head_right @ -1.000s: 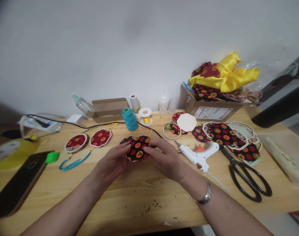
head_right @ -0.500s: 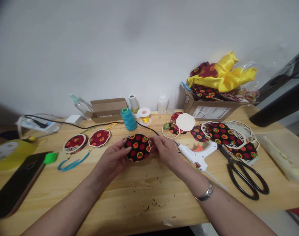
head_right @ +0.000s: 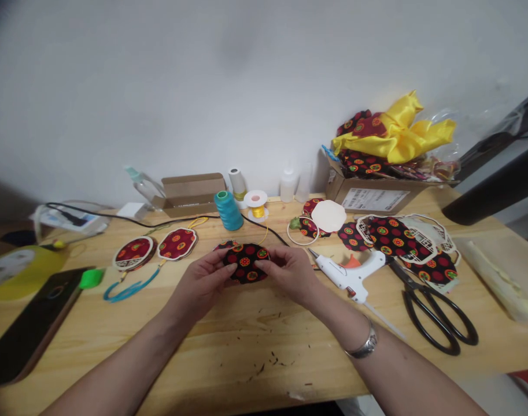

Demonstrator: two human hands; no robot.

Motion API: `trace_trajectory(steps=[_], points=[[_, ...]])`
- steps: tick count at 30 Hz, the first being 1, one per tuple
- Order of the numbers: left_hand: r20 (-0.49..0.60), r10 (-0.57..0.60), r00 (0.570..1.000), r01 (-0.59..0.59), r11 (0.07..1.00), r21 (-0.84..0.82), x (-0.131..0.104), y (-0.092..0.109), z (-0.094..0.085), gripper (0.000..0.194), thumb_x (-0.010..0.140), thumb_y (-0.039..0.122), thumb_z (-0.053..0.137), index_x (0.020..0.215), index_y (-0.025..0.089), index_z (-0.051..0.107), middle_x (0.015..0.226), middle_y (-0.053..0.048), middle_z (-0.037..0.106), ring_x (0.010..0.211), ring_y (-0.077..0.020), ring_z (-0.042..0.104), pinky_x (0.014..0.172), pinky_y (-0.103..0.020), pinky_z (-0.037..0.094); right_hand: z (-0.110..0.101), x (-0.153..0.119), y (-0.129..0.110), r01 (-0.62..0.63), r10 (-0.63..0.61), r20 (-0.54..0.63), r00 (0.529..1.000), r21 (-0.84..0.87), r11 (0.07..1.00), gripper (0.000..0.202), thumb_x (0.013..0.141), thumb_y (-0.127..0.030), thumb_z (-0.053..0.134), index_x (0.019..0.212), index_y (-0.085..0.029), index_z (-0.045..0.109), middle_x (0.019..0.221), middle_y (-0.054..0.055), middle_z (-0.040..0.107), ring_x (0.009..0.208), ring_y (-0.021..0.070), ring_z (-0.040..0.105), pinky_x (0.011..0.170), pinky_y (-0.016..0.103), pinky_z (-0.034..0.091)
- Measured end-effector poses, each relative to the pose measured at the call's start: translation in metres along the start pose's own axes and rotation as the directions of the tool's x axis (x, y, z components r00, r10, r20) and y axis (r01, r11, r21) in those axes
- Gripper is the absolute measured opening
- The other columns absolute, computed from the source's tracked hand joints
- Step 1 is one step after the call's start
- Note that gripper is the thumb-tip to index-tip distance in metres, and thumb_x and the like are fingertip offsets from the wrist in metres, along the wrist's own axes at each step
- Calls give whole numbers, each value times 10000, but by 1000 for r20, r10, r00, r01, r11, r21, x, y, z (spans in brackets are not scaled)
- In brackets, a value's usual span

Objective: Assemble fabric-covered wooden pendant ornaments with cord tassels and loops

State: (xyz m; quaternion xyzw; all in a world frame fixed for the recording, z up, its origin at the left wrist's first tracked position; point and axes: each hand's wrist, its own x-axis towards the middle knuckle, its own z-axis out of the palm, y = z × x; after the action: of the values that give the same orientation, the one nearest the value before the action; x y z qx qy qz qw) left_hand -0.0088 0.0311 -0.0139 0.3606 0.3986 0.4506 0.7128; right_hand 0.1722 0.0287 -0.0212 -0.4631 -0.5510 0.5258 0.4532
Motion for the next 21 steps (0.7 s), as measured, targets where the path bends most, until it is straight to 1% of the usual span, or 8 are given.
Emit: trace_trajectory(steps=[6,10,13,15,16,19,20,21], points=[[1,30,1000,-30,1000,2,-1,0,0,263,683,130,708,940,180,685,923,-40,720,836,-155,648,781,-268,499,-1,-2,-4,26,-28,-28,999,-69,997,143,718,-292,651,789,-184,712,759,17,710,666,165,631,657,312,526],[130,-41,991,57,990,-127,-3,-1,6,360,683,96,701,1029,182,648,1010,-66,702,924,-189,641,862,-318,474,1,-3,-7,13,-13,1,1000,-70,997,149,728,-305,640,759,-176,707,724,11,701,644,155,621,627,284,511],[125,-68,990,91,977,-193,-4,-3,11,275,694,113,691,968,131,668,943,-91,714,883,-200,655,858,-329,480,3,-4,-3,20,-17,29,999,-102,995,180,746,-334,622,741,-166,688,717,16,693,636,147,612,623,279,504],[62,-93,994,104,973,-205,-6,-1,14,242,689,110,689,931,111,673,912,-99,716,862,-206,659,843,-341,492,5,-4,-4,29,-25,22,999,-215,976,231,767,-382,596,770,-165,674,703,22,680,609,141,598,591,271,494],[35,-112,993,117,972,-205,-7,1,15,239,687,106,687,926,107,672,908,-101,716,851,-208,661,829,-351,501,6,-5,-7,31,-36,-12,999,-316,948,270,759,-416,601,827,-163,665,700,28,670,595,144,588,569,274,485],[-7,-186,983,181,965,-192,-17,10,18,240,692,96,671,931,113,661,884,-101,716,794,-211,669,744,-366,536,7,-16,-26,43,-181,-157,971,-629,776,474,670,-475,677,1007,-150,603,740,59,633,630,182,569,566,316,461],[-10,-217,976,211,960,-184,-21,12,19,236,694,95,666,929,116,659,867,-101,718,762,-210,671,699,-357,545,7,-24,-34,98,-245,-133,960,-662,743,458,669,-465,682,996,-156,599,765,71,624,672,196,567,591,330,457],[-11,-252,968,246,953,-175,-26,13,21,230,698,96,661,927,116,657,856,-105,719,737,-209,672,655,-340,548,7,-34,-42,182,-271,-46,961,-630,755,364,703,-460,655,930,-179,609,758,67,614,694,198,561,603,332,453]])
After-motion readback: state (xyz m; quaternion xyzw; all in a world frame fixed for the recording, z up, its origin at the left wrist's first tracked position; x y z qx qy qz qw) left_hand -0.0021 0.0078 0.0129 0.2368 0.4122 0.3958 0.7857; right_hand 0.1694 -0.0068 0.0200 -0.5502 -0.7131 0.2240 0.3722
